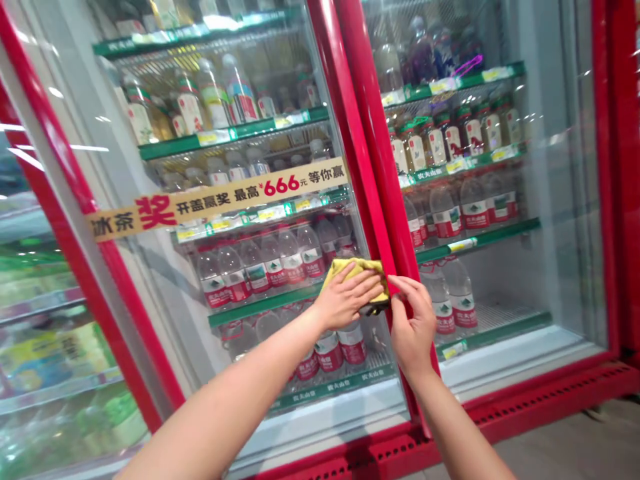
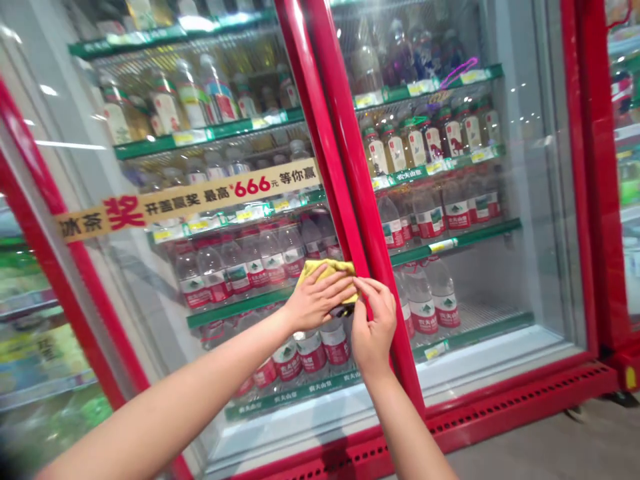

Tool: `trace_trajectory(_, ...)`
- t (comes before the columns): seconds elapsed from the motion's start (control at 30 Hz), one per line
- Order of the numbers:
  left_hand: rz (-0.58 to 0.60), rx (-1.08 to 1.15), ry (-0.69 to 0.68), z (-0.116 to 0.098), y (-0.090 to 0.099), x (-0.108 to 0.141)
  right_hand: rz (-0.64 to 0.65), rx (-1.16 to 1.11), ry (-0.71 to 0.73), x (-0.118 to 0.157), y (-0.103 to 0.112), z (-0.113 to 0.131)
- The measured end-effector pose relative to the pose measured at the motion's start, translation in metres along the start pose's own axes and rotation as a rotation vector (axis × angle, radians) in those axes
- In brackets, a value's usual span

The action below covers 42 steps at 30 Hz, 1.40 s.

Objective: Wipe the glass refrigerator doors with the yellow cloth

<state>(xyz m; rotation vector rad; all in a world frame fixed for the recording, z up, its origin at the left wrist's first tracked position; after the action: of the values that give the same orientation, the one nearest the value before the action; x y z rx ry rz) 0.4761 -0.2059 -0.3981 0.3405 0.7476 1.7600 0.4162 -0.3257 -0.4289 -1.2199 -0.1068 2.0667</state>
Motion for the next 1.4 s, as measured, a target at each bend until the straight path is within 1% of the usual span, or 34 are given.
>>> trace_trajectory(0.07,-0.1,-0.034,0.166,0.051,0.04,-0.011,-0.051,-0.02,-0.023,-0.012,-0.002,0.008)
trace_trajectory(0.1,-0.174,-0.056,0.269,0.078,0.063,-0.012,-0.064,-0.028,-0.024,-0.018,-0.003,0.012)
trace_trajectory(0.13,-0.26,-0.076,0.384,0.103,0.084,-0.008,-0.063,-0.034,-0.017,-0.024,-0.004,0.017)
trace_trajectory(0.17,-0.353,-0.096,0.505,0.125,0.103,0.002,-0.051,-0.036,-0.002,-0.029,-0.006,0.022)
trace_trajectory(0.2,-0.442,-0.114,0.624,0.14,0.117,0.016,-0.032,-0.032,0.017,-0.033,-0.008,0.026)
trace_trajectory(0.23,-0.513,-0.13,0.728,0.148,0.124,0.032,-0.012,-0.024,0.039,-0.036,-0.009,0.03)
trace_trajectory(0.27,-0.557,-0.142,0.801,0.149,0.124,0.046,0.001,-0.012,0.062,-0.039,-0.01,0.034)
trace_trajectory(0.3,-0.562,-0.15,0.832,0.144,0.119,0.056,0.006,0.003,0.083,-0.043,-0.01,0.036)
trace_trajectory(0.33,-0.523,-0.151,0.803,0.134,0.109,0.057,0.008,0.018,0.103,-0.047,-0.011,0.038)
trace_trajectory(0.37,-0.45,-0.144,0.71,0.119,0.096,0.051,0.009,0.032,0.123,-0.052,-0.013,0.04)
trace_trajectory(0.43,-0.281,-0.116,0.45,0.086,0.072,0.027,0.024,0.05,0.159,-0.066,-0.02,0.042)
trace_trajectory(0.47,-0.224,-0.102,0.351,0.076,0.067,0.017,0.039,0.053,0.174,-0.074,-0.026,0.043)
trace_trajectory(0.5,-0.203,-0.094,0.309,0.075,0.068,0.008,0.054,0.054,0.186,-0.083,-0.032,0.043)
trace_trajectory(0.53,-0.221,-0.09,0.33,0.083,0.075,0.002,0.066,0.054,0.195,-0.093,-0.037,0.043)
trace_trajectory(0.57,-0.271,-0.09,0.405,0.097,0.087,0.0,0.074,0.053,0.2,-0.102,-0.042,0.043)
trace_trajectory(0.63,-0.417,-0.094,0.611,0.132,0.114,0.006,0.081,0.05,0.202,-0.119,-0.047,0.043)
trace_trajectory(0.67,-0.486,-0.095,0.695,0.146,0.125,0.011,0.081,0.046,0.199,-0.126,-0.048,0.042)
trace_trajectory(0.7,-0.542,-0.096,0.747,0.155,0.133,0.014,0.078,0.039,0.194,-0.133,-0.049,0.042)
trace_trajectory(0.73,-0.581,-0.098,0.752,0.159,0.139,0.013,0.075,0.031,0.189,-0.139,-0.048,0.042)
trace_trajectory(0.77,-0.603,-0.102,0.711,0.158,0.142,0.008,0.072,0.023,0.184,-0.145,-0.048,0.043)
trace_trajectory(0.8,-0.604,-0.105,0.632,0.153,0.143,-0.001,0.068,0.015,0.18,-0.151,-0.047,0.043)
trace_trajectory(0.87,-0.547,-0.104,0.412,0.132,0.136,-0.026,0.065,-0.002,0.177,-0.163,-0.045,0.045)
trace_trajectory(0.93,-0.433,-0.088,0.209,0.105,0.118,-0.047,0.074,-0.016,0.172,-0.172,-0.042,0.044)
trace_trajectory(0.97,-0.369,-0.074,0.147,0.092,0.105,-0.052,0.084,-0.018,0.166,-0.175,-0.04,0.042)
trace_trajectory(1.03,-0.243,-0.039,0.066,0.065,0.077,-0.052,0.114,-0.017,0.145,-0.177,-0.037,0.035)
trace_trajectory(1.07,-0.19,-0.02,0.031,0.05,0.062,-0.048,0.134,-0.015,0.133,-0.177,-0.035,0.031)
trace_trajectory(1.1,-0.139,-0.001,-0.04,0.032,0.049,-0.042,0.158,-0.015,0.124,-0.176,-0.034,0.026)
trace_trajectory(1.13,-0.109,0.011,-0.117,0.015,0.039,-0.036,0.184,-0.017,0.118,-0.175,-0.034,0.023)
trace_trajectory(1.17,-0.095,0.017,-0.176,0.003,0.034,-0.03,0.212,-0.02,0.116,-0.175,-0.035,0.02)
trace_trajectory(1.2,-0.098,0.02,-0.207,-0.001,0.033,-0.026,0.238,-0.025,0.12,-0.176,-0.036,0.018)
trace_trajectory(1.23,-0.114,0.017,-0.203,0.003,0.038,-0.026,0.262,-0.032,0.127,-0.178,-0.038,0.018)
trace_trajectory(1.27,-0.138,0.011,-0.157,0.016,0.047,-0.029,0.284,-0.041,0.136,-0.183,-0.04,0.019)
trace_trajectory(1.33,-0.193,-0.011,0.026,0.063,0.074,-0.04,0.314,-0.064,0.157,-0.196,-0.044,0.026)
trace_trajectory(1.4,-0.265,-0.062,0.338,0.121,0.106,-0.048,0.334,-0.083,0.174,-0.209,-0.047,0.036)
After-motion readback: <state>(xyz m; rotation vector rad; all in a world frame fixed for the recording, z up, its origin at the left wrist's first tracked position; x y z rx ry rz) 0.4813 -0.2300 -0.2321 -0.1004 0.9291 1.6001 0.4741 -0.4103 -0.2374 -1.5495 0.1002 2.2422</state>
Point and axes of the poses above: each hand's wrist, its own x-axis away from the middle knuckle, its own y-axis out of the back of the hand, z = x × y, the point moved 10 cm from there along -x, towards the middle knuckle, and after that the axes turned 8 degrees about x, right-handed, at the moved point
